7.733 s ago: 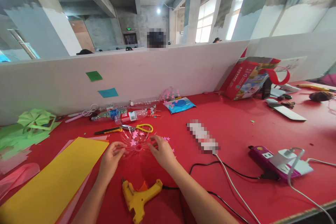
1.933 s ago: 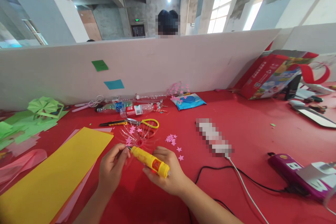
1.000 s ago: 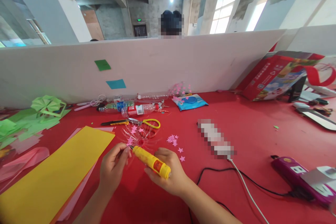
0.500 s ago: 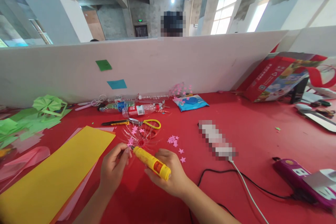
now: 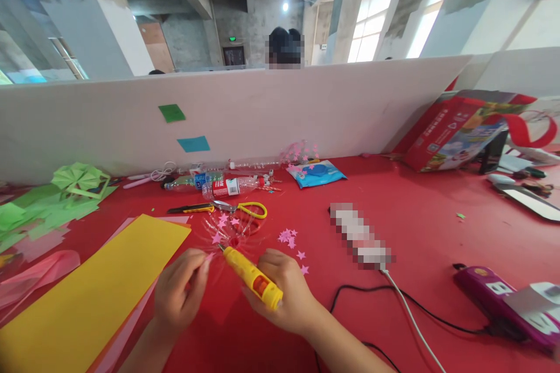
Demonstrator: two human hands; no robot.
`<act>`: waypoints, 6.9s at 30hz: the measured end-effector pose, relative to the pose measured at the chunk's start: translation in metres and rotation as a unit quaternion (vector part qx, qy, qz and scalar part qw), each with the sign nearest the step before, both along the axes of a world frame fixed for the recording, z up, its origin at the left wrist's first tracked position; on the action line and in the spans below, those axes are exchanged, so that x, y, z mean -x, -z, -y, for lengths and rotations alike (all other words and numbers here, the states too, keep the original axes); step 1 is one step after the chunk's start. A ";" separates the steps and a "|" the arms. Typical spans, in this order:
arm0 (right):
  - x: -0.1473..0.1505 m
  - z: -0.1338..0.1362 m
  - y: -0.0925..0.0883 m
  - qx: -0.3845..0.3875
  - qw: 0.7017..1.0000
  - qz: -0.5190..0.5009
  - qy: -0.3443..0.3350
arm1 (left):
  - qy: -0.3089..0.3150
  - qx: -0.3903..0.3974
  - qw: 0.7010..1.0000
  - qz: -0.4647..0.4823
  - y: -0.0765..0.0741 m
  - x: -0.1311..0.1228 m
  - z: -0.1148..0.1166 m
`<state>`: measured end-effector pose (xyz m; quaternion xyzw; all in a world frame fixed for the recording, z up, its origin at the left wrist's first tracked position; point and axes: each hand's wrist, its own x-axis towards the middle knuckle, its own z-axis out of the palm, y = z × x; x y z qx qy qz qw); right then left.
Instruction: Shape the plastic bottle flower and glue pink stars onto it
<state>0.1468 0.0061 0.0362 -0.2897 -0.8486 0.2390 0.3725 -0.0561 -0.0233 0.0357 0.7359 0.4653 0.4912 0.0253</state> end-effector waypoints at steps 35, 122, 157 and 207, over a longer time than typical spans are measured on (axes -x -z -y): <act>0.018 -0.015 -0.029 0.253 0.954 -0.118 -0.111 | 0.330 0.542 0.584 0.506 -0.012 -0.017 0.000; 0.027 -0.066 -0.026 0.208 0.976 -0.047 -0.035 | -0.145 0.099 0.984 0.001 0.016 -0.022 -0.034; 0.024 -0.064 -0.017 0.036 0.996 0.040 -0.066 | -0.126 0.045 0.991 -0.024 0.014 -0.023 -0.035; 0.037 -0.057 -0.015 0.225 0.974 -0.018 0.032 | -0.112 0.143 0.983 0.028 0.013 -0.026 -0.031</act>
